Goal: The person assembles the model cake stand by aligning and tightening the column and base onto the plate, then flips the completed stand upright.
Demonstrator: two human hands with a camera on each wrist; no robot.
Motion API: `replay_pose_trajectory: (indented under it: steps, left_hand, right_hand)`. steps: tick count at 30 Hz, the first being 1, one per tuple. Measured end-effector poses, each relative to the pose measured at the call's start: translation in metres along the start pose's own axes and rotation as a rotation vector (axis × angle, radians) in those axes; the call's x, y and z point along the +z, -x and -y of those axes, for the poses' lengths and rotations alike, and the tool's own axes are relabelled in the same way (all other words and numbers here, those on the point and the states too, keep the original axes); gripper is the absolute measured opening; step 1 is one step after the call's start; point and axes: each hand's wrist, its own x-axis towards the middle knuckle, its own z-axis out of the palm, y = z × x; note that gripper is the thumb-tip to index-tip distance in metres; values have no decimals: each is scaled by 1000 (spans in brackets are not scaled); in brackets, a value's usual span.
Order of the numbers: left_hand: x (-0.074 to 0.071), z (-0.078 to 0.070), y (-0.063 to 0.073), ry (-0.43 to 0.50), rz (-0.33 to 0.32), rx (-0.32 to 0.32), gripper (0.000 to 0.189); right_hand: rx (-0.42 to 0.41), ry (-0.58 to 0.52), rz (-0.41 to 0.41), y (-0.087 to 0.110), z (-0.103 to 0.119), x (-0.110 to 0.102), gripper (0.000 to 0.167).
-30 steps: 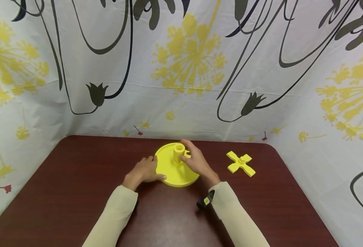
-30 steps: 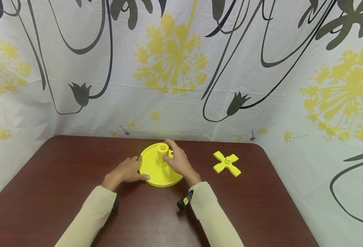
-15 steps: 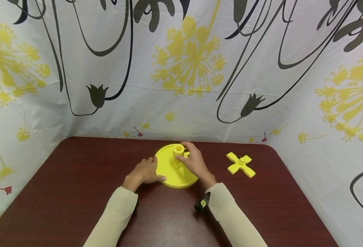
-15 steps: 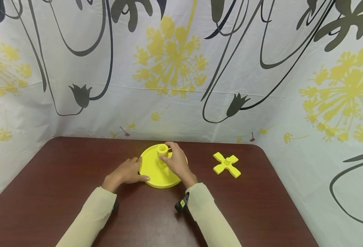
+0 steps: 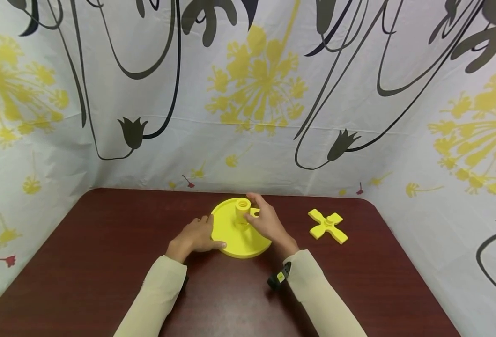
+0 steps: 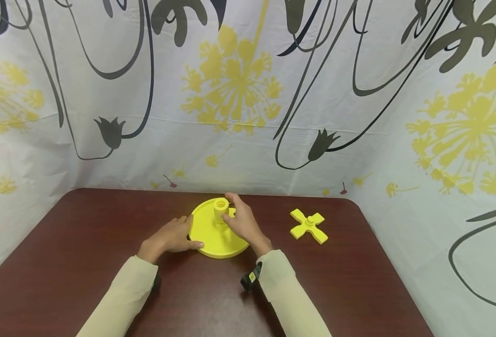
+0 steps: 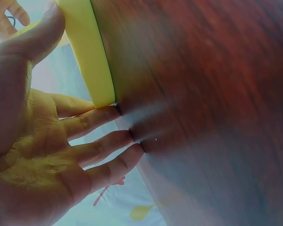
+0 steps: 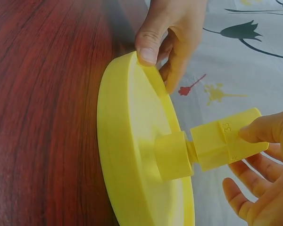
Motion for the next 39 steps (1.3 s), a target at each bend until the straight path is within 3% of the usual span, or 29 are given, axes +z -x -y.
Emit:
replay_pose_trajectory:
  steps: [15, 26, 33, 39]
  left_hand:
    - [1, 0, 0, -3, 46, -7, 104]
    - [4, 1, -2, -18, 21, -5, 105]
    - [7, 7, -2, -58, -29, 6, 106]
    - [5, 6, -4, -42, -22, 0, 107]
  right_hand:
    - [16, 83, -46, 0, -1, 5, 56]
    - [5, 33, 0, 3, -1, 1, 56]
    - [1, 31, -20, 1, -2, 1, 55]
    - [17, 49, -37, 0, 1, 1, 56]
